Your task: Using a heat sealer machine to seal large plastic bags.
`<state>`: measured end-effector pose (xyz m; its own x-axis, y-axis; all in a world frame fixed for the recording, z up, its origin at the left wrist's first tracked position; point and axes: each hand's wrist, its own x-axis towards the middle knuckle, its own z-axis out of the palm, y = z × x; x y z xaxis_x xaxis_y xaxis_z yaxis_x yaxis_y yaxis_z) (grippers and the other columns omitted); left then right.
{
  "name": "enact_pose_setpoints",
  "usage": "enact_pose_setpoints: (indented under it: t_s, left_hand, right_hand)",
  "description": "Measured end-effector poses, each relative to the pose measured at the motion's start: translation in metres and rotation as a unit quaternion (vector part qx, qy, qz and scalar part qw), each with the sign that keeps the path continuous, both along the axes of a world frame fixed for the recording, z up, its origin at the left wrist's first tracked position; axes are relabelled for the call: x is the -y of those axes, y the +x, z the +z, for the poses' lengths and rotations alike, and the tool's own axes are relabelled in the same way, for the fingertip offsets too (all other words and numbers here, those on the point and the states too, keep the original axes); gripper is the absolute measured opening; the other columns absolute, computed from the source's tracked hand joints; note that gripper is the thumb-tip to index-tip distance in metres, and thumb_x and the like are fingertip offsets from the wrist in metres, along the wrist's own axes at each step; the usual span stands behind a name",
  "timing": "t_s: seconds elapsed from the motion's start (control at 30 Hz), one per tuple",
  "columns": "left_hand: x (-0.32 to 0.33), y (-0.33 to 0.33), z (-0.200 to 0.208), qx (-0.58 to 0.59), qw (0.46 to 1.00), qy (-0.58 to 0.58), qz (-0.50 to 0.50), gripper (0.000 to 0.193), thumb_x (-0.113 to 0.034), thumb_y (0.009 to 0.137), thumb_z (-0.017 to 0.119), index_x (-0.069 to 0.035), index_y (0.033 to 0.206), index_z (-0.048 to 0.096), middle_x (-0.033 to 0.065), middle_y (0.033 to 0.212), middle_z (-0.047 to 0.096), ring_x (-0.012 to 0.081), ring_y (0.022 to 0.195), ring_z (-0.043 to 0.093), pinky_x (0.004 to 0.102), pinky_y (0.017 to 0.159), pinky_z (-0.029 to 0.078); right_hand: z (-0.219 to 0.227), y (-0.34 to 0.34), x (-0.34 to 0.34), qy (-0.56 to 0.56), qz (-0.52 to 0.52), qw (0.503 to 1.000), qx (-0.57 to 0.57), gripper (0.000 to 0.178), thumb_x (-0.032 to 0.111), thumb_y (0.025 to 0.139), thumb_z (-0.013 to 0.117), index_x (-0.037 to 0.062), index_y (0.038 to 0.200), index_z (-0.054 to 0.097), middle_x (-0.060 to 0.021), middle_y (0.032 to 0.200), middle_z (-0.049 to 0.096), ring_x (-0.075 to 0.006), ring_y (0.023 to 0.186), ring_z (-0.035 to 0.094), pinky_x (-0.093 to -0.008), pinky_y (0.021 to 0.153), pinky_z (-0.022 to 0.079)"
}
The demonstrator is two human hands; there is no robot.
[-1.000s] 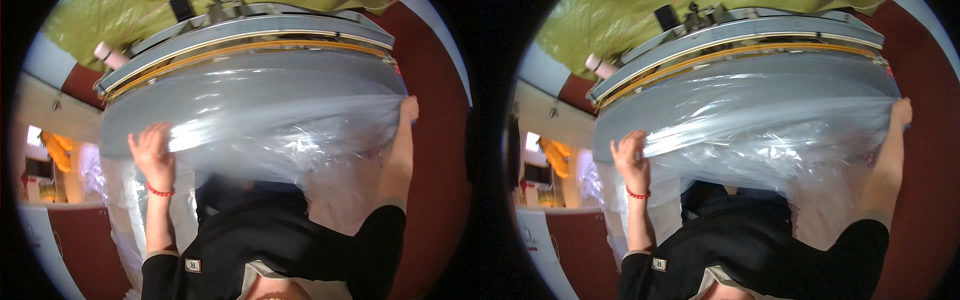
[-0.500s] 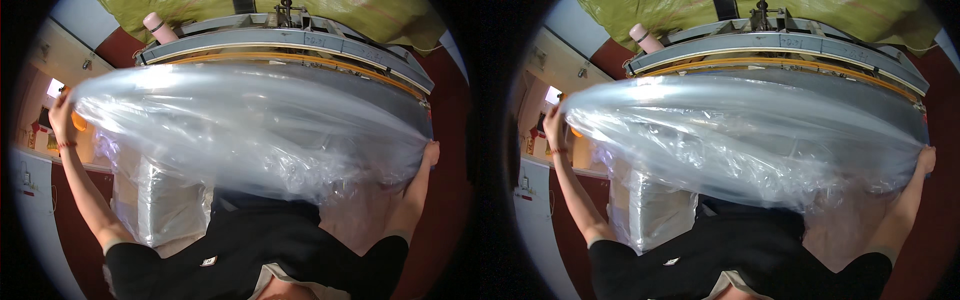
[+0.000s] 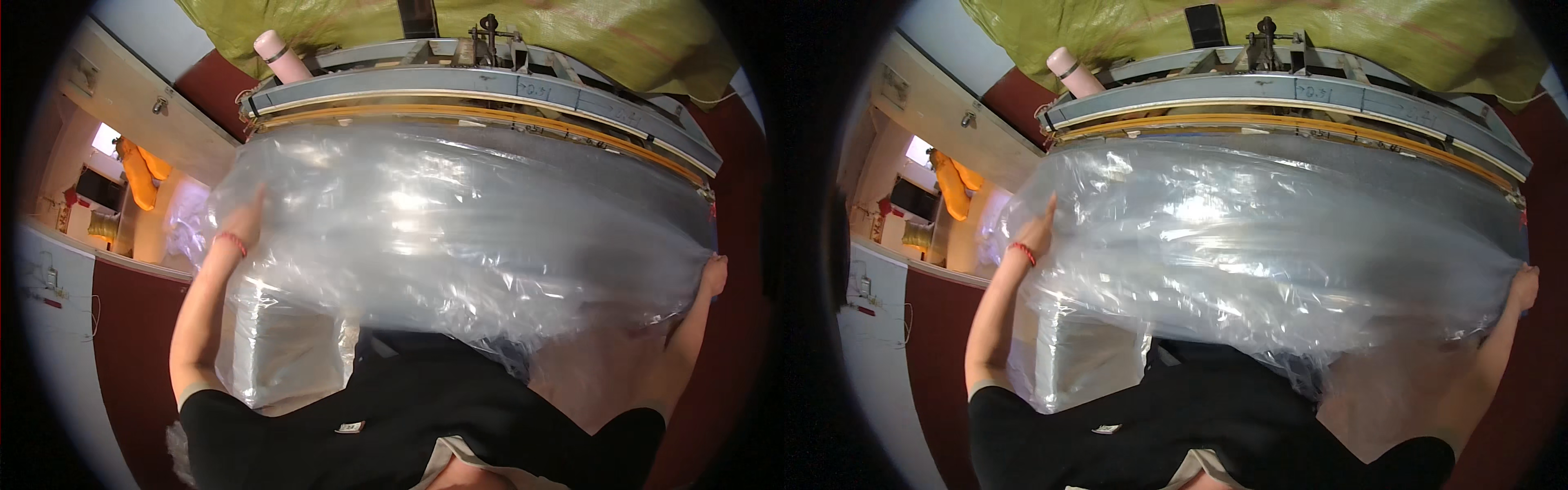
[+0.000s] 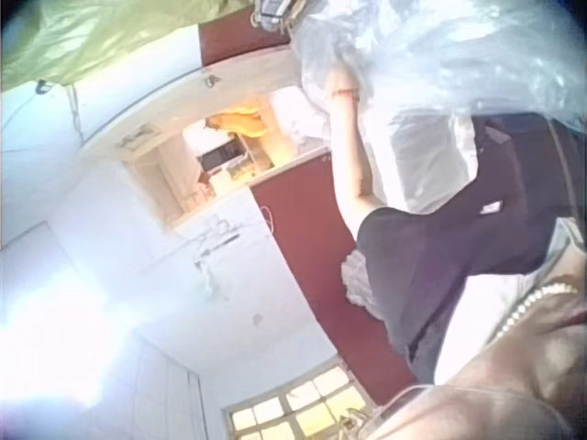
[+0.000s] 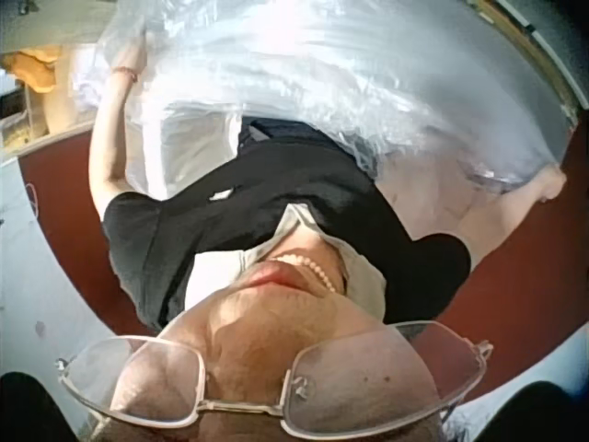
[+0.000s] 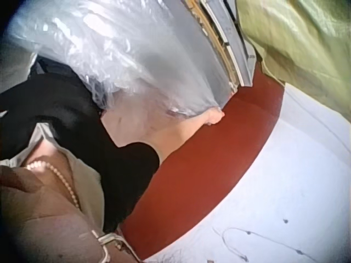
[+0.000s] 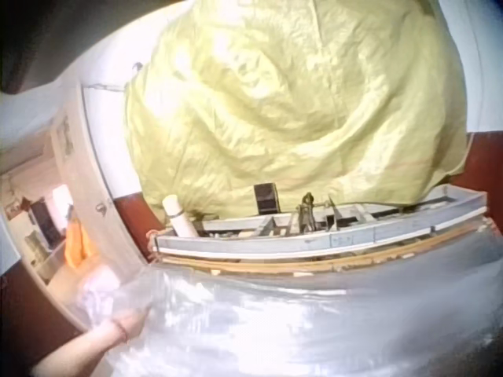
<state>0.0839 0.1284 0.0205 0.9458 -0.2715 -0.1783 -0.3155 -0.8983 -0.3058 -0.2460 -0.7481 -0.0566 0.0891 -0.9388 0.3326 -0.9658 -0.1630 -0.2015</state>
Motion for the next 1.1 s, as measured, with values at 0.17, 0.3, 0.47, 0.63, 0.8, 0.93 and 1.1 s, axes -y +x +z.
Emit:
enact_pose_setpoints:
  t_s: [0.17, 0.3, 0.47, 0.63, 0.8, 0.93, 1.1]
  left_hand:
    - [0.051, -0.027, 0.007, -0.06, 0.993, -0.04, 0.092, 0.058, -0.007, 0.073, 0.049, -0.006, 0.127, 0.028, 0.0218, 0.118, 0.043, 0.0325, 0.104, 0.047, 0.0403, 0.086, 0.039]
    - [0.075, -0.021, -0.014, 0.088, 0.966, -0.2, -0.139, 0.064, -0.011, 0.067, 0.059, -0.005, 0.124, 0.032, 0.015, 0.127, 0.036, 0.0296, 0.116, 0.035, 0.0395, 0.092, 0.033]
    - [0.076, -0.002, -0.023, 0.186, 0.962, -0.193, -0.046, 0.074, -0.016, 0.066, 0.067, -0.008, 0.128, 0.028, 0.0137, 0.131, 0.03, 0.0312, 0.12, 0.029, 0.0402, 0.097, 0.028]
    - [0.048, 0.021, -0.024, 0.369, 0.857, -0.354, -0.053, 0.066, -0.02, 0.069, 0.066, -0.005, 0.125, 0.034, 0.0181, 0.126, 0.036, 0.0322, 0.119, 0.031, 0.0384, 0.096, 0.028]
    - [0.124, -0.018, 0.004, 0.3, 0.903, -0.229, -0.207, 0.054, -0.021, 0.07, 0.065, -0.007, 0.117, 0.043, 0.0146, 0.123, 0.04, 0.0317, 0.115, 0.037, 0.0388, 0.095, 0.029]
    - [0.087, 0.022, -0.011, 0.106, 0.988, -0.036, -0.11, 0.03, -0.013, 0.065, 0.064, -0.01, 0.093, 0.056, 0.0067, 0.095, 0.058, 0.0237, 0.092, 0.053, 0.0466, 0.092, 0.031]
    - [0.078, -0.009, 0.105, 0.342, 0.802, -0.454, -0.182, 0.027, 0.01, 0.065, 0.045, -0.001, 0.088, 0.056, 0.0083, 0.081, 0.058, 0.0167, 0.079, 0.057, 0.0256, 0.075, 0.043]
  right_hand:
    - [-0.011, -0.013, 0.015, -0.009, 0.002, 1.0, -0.022, 0.033, 0.038, 0.083, 0.042, 0.0126, 0.101, 0.051, -0.0114, 0.099, 0.058, -0.0336, 0.091, 0.055, -0.0453, 0.071, 0.043]
    - [-0.008, -0.008, 0.008, -0.016, -0.006, 0.999, -0.045, 0.034, 0.039, 0.083, 0.042, 0.0119, 0.1, 0.052, -0.0114, 0.099, 0.058, -0.0341, 0.09, 0.055, -0.0456, 0.07, 0.044]
    - [-0.017, -0.014, 0.026, -0.017, -0.002, 0.999, -0.032, 0.036, 0.041, 0.082, 0.042, 0.0113, 0.099, 0.054, -0.0134, 0.099, 0.058, -0.0343, 0.09, 0.055, -0.0457, 0.069, 0.044]
    - [-0.017, -0.007, 0.024, -0.021, 0.007, 0.998, -0.051, 0.037, 0.041, 0.082, 0.04, 0.0118, 0.101, 0.054, -0.0144, 0.099, 0.058, -0.0349, 0.09, 0.055, -0.0454, 0.07, 0.043]
    - [-0.01, -0.015, 0.019, -0.015, -0.006, 0.998, -0.057, 0.039, 0.042, 0.082, 0.039, 0.0122, 0.103, 0.053, -0.0145, 0.101, 0.057, -0.0354, 0.091, 0.054, -0.0449, 0.071, 0.043]
    - [-0.018, -0.008, 0.028, -0.018, 0.004, 0.999, -0.04, 0.038, 0.042, 0.083, 0.039, 0.0132, 0.103, 0.053, -0.0141, 0.102, 0.057, -0.0344, 0.093, 0.054, -0.0447, 0.071, 0.043]
    - [-0.015, -0.011, 0.022, -0.019, 0.001, 0.999, -0.029, 0.036, 0.041, 0.083, 0.039, 0.0137, 0.103, 0.053, -0.0138, 0.102, 0.057, -0.0342, 0.093, 0.053, -0.0447, 0.071, 0.043]
